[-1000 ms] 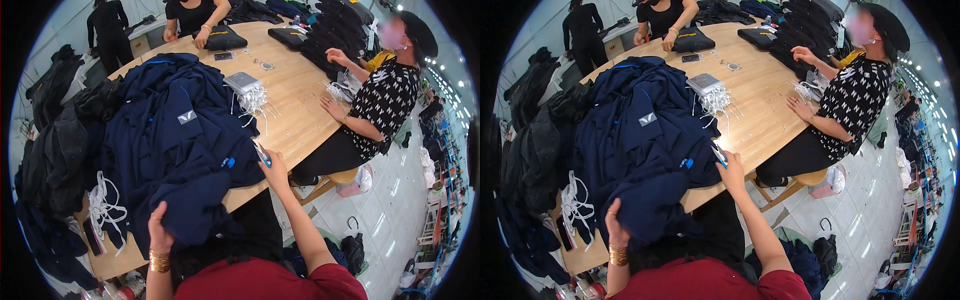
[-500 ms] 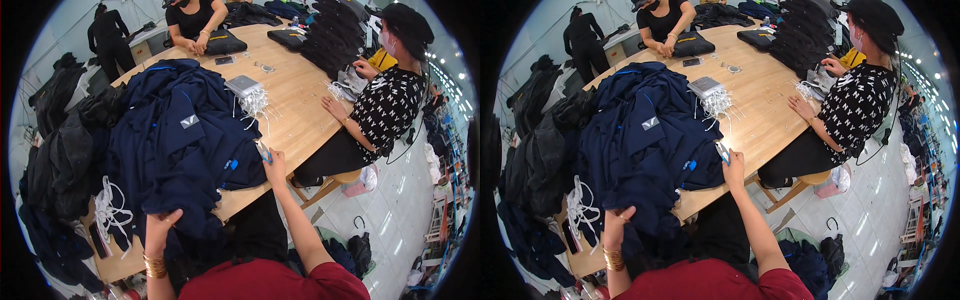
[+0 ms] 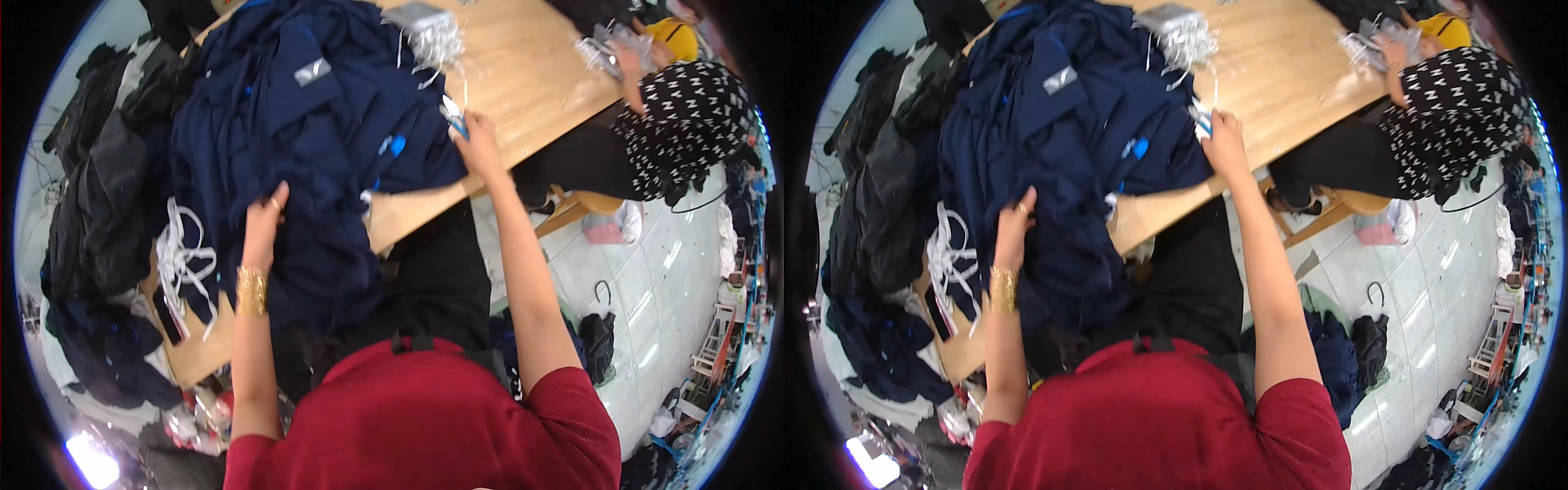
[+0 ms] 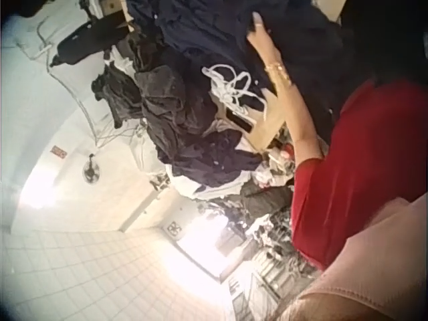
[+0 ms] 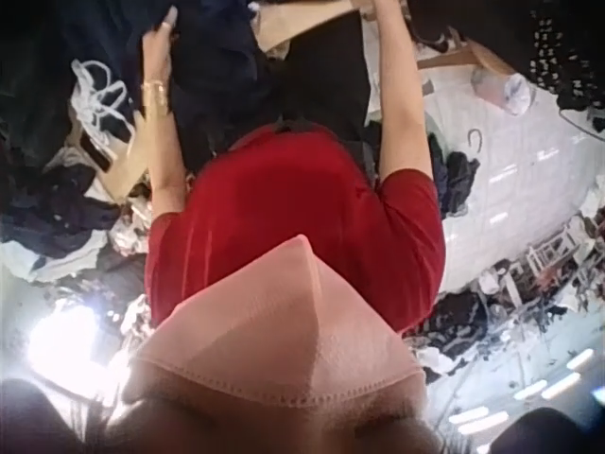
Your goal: Trimming loose threads from blue athletic pants using small snips on a factory workbench.
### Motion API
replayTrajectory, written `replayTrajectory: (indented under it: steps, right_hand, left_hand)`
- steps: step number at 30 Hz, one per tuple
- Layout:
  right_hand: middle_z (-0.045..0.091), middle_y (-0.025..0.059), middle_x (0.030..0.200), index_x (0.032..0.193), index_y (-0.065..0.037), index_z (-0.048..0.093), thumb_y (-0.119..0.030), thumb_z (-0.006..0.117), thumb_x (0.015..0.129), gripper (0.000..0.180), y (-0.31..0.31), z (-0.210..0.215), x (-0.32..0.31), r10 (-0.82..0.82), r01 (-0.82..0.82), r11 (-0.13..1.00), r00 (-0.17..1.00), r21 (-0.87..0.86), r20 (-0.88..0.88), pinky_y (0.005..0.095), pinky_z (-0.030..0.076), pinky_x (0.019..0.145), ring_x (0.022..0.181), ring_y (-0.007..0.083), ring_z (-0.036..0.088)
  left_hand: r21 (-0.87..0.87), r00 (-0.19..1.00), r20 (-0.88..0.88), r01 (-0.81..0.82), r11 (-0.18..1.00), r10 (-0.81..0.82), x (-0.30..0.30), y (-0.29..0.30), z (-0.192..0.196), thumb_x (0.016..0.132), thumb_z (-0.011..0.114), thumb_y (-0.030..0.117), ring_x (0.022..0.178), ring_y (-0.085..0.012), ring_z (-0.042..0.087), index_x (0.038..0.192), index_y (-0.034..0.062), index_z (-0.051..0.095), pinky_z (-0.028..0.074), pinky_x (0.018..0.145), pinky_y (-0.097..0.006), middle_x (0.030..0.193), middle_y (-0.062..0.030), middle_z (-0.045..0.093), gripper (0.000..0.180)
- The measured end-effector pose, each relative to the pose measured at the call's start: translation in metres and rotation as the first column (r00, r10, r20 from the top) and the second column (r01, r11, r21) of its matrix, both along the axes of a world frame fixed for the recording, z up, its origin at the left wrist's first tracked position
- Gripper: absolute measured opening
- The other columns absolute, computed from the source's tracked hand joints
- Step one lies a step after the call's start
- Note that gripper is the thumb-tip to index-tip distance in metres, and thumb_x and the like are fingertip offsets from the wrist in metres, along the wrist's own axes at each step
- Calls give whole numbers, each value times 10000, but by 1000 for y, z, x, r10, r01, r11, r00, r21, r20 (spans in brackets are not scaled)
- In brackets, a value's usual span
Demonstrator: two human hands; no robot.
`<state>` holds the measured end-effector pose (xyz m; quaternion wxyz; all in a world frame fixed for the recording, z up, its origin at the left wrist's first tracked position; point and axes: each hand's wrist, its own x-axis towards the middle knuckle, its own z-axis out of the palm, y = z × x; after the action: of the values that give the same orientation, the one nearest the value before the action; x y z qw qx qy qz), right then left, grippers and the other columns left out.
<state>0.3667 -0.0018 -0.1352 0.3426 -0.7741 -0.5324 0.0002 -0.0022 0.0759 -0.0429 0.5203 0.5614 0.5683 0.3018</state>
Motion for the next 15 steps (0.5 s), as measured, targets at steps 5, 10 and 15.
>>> replayTrajectory:
  steps: [5,10,15]
  right_hand:
    - [536,223,1105,1151,34,510,-90,574,762,413,-47,27,2,3,5,997,994,72,-113,356,416,885,1022,310,523]
    - [649,79,849,930,9,637,-7,500,749,228,-124,61,-23,93,-648,745,334,-157,-938,250,493,680,743,129,607]
    - [609,191,822,860,25,641,-103,531,672,252,-104,-42,-120,651,-685,687,728,-241,-213,419,467,750,837,351,568]
  left_hand:
    - [342,951,173,-302,890,256,-44,41,42,828,653,222,581,-80,420,768,28,599,395,539,-244,656,12,464,210]
    - [480,796,548,-550,684,256,-95,93,100,864,599,242,861,-161,588,979,-31,608,446,786,-305,950,-90,631,296]
    - [447,845,-532,332,831,-51,-3,80,19,859,533,446,1070,-376,514,1086,-152,513,376,938,-360,1117,-290,544,641]
